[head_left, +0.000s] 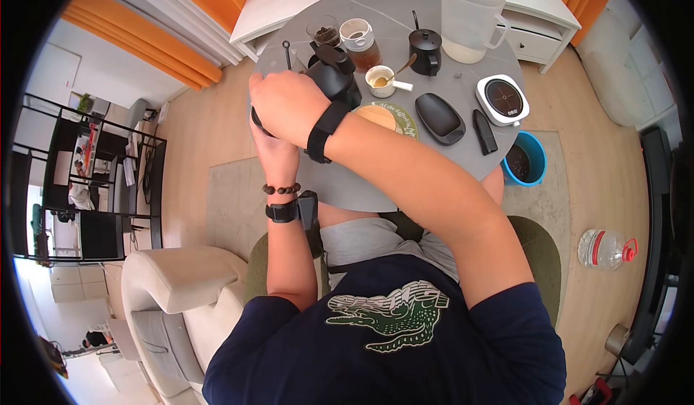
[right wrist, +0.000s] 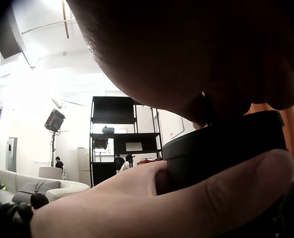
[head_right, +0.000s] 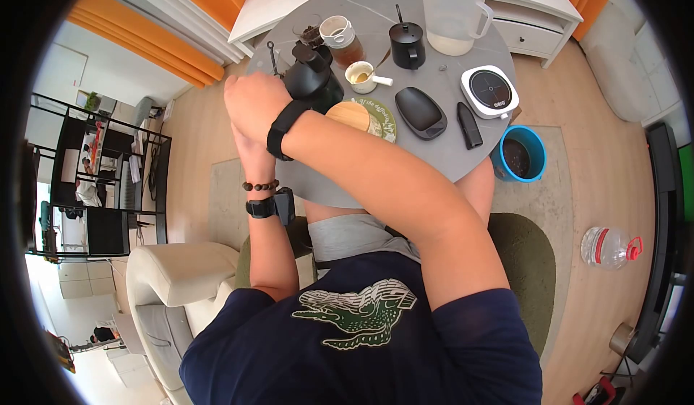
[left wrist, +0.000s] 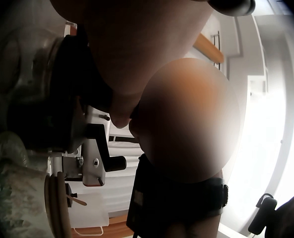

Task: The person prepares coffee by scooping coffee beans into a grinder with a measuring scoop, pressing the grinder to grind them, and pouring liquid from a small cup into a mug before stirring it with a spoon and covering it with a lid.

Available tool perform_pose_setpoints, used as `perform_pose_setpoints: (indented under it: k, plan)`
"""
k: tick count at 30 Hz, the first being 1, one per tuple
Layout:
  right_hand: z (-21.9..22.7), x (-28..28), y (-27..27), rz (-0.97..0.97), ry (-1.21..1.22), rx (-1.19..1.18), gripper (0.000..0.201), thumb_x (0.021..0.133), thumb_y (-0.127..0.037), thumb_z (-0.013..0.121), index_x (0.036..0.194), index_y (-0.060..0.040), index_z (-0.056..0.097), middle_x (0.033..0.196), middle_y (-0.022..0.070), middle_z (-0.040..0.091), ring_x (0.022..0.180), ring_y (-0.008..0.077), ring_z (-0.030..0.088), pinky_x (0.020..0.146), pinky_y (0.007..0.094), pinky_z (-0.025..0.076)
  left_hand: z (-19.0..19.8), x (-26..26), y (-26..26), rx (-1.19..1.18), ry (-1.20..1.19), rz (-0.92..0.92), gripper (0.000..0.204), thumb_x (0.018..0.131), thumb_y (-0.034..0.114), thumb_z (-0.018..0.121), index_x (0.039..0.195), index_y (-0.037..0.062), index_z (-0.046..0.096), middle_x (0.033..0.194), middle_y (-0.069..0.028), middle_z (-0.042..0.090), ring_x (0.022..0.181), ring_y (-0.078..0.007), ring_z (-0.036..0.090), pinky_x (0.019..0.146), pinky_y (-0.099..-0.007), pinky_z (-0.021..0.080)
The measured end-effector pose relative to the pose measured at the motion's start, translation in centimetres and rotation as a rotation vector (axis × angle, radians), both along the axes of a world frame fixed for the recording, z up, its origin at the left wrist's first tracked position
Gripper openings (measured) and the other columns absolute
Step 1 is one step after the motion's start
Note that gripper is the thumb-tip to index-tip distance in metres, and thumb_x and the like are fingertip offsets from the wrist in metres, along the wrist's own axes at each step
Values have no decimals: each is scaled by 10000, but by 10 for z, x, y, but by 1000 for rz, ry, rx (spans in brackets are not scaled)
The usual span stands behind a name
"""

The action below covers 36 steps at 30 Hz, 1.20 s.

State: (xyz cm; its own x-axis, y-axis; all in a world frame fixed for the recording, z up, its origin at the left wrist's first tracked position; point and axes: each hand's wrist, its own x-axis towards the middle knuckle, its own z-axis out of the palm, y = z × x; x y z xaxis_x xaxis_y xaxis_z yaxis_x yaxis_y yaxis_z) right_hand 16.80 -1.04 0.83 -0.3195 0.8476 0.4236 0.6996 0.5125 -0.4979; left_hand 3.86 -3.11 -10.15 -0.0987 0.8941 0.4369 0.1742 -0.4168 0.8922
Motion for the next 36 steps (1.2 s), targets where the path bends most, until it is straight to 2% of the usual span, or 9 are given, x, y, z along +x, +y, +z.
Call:
perform_pose_setpoints:
  k: [5, 7, 11, 13, 14, 16, 23, 31, 36]
  plan:
    - [1, -3, -4, -57, -34, -20, 182, 985, -124, 643, 1046, 30, 717, 961, 226, 822, 928, 421, 826, 798, 548, 669, 3, 7, -1, 48, 37, 48, 816, 978, 120, 885, 1645, 7, 428, 1535, -131, 617, 1391, -224, 618, 1200, -400, 479]
    - [0, 3, -3, -12, -14, 61, 222, 976, -151, 685, 1050, 57, 706, 898, 252, 801, 841, 443, 815, 766, 529, 666, 2, 7, 0, 16, 60, 116, 862, 965, 124, 903, 1658, 10, 405, 1533, -135, 617, 1387, -231, 621, 1187, -400, 492]
    - [4, 17, 4, 58, -67, 71, 233, 992, -180, 704, 1024, 43, 762, 899, 264, 796, 861, 438, 811, 786, 520, 663, -2, -2, 1, -26, 105, 130, 903, 957, 119, 916, 1673, 15, 375, 1541, -137, 613, 1394, -224, 619, 1174, -403, 513]
    - [9, 23, 8, 110, -146, -1, 177, 913, -128, 724, 962, -9, 846, 1041, 227, 834, 957, 419, 821, 811, 532, 668, 5, -5, -2, -137, -84, -78, 923, 962, 83, 904, 1693, 25, 344, 1552, -129, 612, 1400, -220, 626, 1165, -405, 533]
    - [12, 26, 11, 106, -143, -4, 177, 913, -128, 724, 962, -9, 846, 1041, 227, 834, 957, 419, 821, 811, 532, 668, 10, -8, -3, -140, -81, -81, 923, 962, 83, 904, 1693, 25, 344, 1552, -129, 612, 1400, -220, 626, 1165, -405, 533]
    - [14, 32, 16, 191, -205, 14, 295, 1005, -249, 761, 928, 29, 826, 931, 264, 800, 869, 455, 793, 786, 523, 646, 19, -14, -4, -198, -146, -223, 806, 973, 114, 880, 1645, 23, 445, 1542, -97, 648, 1420, -215, 622, 1223, -420, 477]
    - [22, 35, 15, 150, -239, 0, 288, 994, -254, 769, 974, 22, 846, 951, 256, 809, 877, 446, 796, 797, 527, 644, 14, -37, 18, -230, -142, -392, 682, 960, 88, 876, 1563, 13, 568, 1475, -83, 725, 1361, -215, 679, 1201, -413, 491]
    - [25, 29, 10, 113, -338, 36, 348, 1046, -358, 735, 971, -49, 875, 961, 154, 833, 905, 371, 818, 773, 496, 656, 21, -15, 4, -145, 38, -68, 784, 951, 164, 925, 1599, -4, 515, 1474, -85, 709, 1330, -194, 687, 1136, -389, 536]
    - [19, 22, 14, 92, -348, 61, 351, 1062, -348, 720, 956, -54, 880, 953, 154, 833, 897, 375, 815, 767, 495, 653, 15, -12, 4, -129, 25, -15, 840, 919, 172, 945, 1600, -4, 486, 1433, -87, 682, 1267, -184, 678, 1094, -374, 552]
